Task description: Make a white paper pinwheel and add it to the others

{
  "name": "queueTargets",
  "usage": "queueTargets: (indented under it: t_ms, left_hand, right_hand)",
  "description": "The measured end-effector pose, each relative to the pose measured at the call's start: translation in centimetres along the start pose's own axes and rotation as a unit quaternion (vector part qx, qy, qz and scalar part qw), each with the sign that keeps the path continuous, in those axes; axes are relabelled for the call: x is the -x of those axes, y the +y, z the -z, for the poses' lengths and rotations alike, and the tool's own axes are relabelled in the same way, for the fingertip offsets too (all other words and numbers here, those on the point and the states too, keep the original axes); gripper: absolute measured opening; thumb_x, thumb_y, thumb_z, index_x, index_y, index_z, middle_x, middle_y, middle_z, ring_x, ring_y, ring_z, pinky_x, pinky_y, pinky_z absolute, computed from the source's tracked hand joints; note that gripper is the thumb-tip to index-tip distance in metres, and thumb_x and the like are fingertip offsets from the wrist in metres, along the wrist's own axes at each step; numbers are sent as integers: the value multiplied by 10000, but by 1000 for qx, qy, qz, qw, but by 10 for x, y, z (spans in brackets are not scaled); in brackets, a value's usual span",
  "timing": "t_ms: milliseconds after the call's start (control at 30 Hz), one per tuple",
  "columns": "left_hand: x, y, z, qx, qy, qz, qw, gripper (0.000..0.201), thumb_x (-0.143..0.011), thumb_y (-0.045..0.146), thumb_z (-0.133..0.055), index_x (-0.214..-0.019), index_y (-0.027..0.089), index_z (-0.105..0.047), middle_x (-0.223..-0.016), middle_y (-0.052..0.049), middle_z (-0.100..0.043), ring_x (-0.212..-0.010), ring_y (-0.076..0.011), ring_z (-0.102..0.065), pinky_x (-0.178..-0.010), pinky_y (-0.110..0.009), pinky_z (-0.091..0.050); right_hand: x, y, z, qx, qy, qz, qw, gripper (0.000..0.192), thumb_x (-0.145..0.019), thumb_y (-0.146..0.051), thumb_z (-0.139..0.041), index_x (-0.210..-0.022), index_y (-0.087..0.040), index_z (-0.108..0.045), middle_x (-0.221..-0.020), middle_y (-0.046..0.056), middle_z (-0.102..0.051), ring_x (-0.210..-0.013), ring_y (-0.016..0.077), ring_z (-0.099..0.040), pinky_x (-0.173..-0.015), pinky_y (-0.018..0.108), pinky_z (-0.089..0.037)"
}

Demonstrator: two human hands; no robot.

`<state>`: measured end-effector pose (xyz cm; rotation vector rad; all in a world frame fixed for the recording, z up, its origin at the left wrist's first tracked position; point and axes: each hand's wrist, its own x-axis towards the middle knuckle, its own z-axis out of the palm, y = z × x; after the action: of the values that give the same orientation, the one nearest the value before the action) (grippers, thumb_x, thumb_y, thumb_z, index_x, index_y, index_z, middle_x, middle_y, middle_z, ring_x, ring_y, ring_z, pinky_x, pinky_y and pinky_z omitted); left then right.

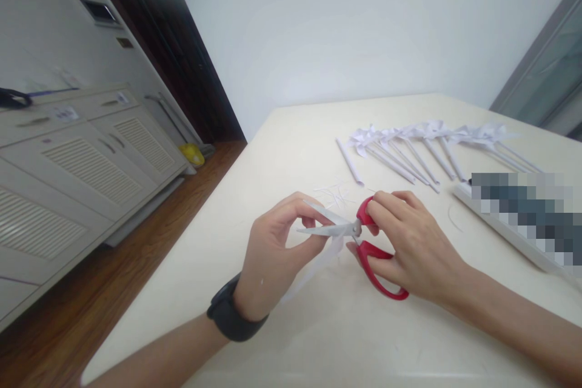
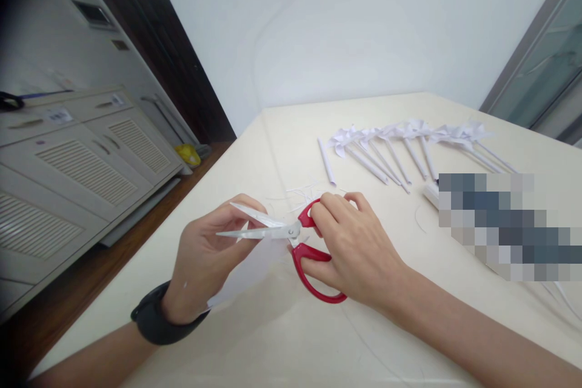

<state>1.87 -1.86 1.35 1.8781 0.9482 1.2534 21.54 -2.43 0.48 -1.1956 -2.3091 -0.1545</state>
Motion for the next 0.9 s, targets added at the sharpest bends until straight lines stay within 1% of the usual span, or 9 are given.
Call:
queueTargets:
  t_ms: [133,233,300,367,433,533,600,733,900]
  left_hand:
    - [-2,-1,-2,30,4,2,1000,50,-773,145,-603,-764,187,-630,-816,-30,-607,-780,-158,-558,-727,-282,-431]
    - [-2,-2,-3,37,9,12,999,22,-772,177,-613,-783,188,-629,-831,-42,-625,-811,-173,-571,-763,-306,-442]
    - [-2,-1,-3,50,3,14,999,15,-779,175,-607,-771,185,-614,-871,-49,-637,-863,-181,-578,-800,-317,-442]
    - [0,0,-3,68,-4,18,998,46,-793,166,-591,-751,183,-584,-934,-54,-646,-935,-187,-578,-842,-327,-435]
    - [1,3,-3,80,-9,32,996,70,-810,162,-572,-751,188,-544,-976,-55,-653,-973,-190,-580,-861,-341,-430]
    - [2,5,-4,101,-13,54,993,82,-835,181,-540,-776,202,-486,-934,-50,-672,-913,-190,-610,-820,-360,-453]
    - [1,5,-4,98,-9,59,993,81,-835,196,-542,-786,202,-478,-870,-46,-670,-856,-187,-618,-784,-353,-464]
    - [-5,-1,-2,60,9,80,995,107,-785,222,-610,-774,188,-510,-815,-32,-617,-817,-168,-595,-703,-284,-466]
    - [-9,-9,1,86,24,126,988,143,-780,262,-614,-795,188,-493,-811,-10,-575,-699,-120,-564,-567,-212,-432]
  right_hand:
    - [0,-1,1,-16,-5,-20,1000,164,-693,-218,-585,-701,-187,-424,-687,-18,-457,-624,131,-399,-703,309,-329]
    - [-2,-4,5,-95,-14,-61,993,190,-725,-226,-591,-704,-194,-404,-701,-29,-459,-623,120,-393,-670,285,-324]
    - [-4,-5,8,-170,-32,-117,978,239,-751,-249,-583,-673,-199,-362,-679,-38,-438,-604,115,-383,-605,261,-311]
    - [-6,-5,11,-253,-65,-179,949,269,-781,-289,-561,-657,-203,-339,-649,-44,-406,-584,113,-373,-551,248,-290]
    - [-8,-3,12,-338,-98,-221,909,274,-803,-328,-540,-659,-204,-343,-633,-48,-374,-569,109,-359,-529,241,-281]
    - [-10,1,11,-446,-135,-246,850,265,-802,-362,-546,-672,-202,-378,-618,-50,-362,-546,101,-350,-524,242,-281]
    - [-10,4,10,-497,-148,-243,820,241,-795,-363,-557,-688,-198,-418,-626,-40,-404,-560,107,-380,-537,251,-297]
    - [-9,8,7,-558,-161,-230,781,196,-795,-330,-557,-695,-186,-471,-657,-12,-488,-618,128,-445,-585,271,-333]
    - [-7,11,5,-605,-151,-241,744,138,-787,-248,-557,-699,-183,-472,-675,-11,-517,-636,125,-453,-609,275,-337]
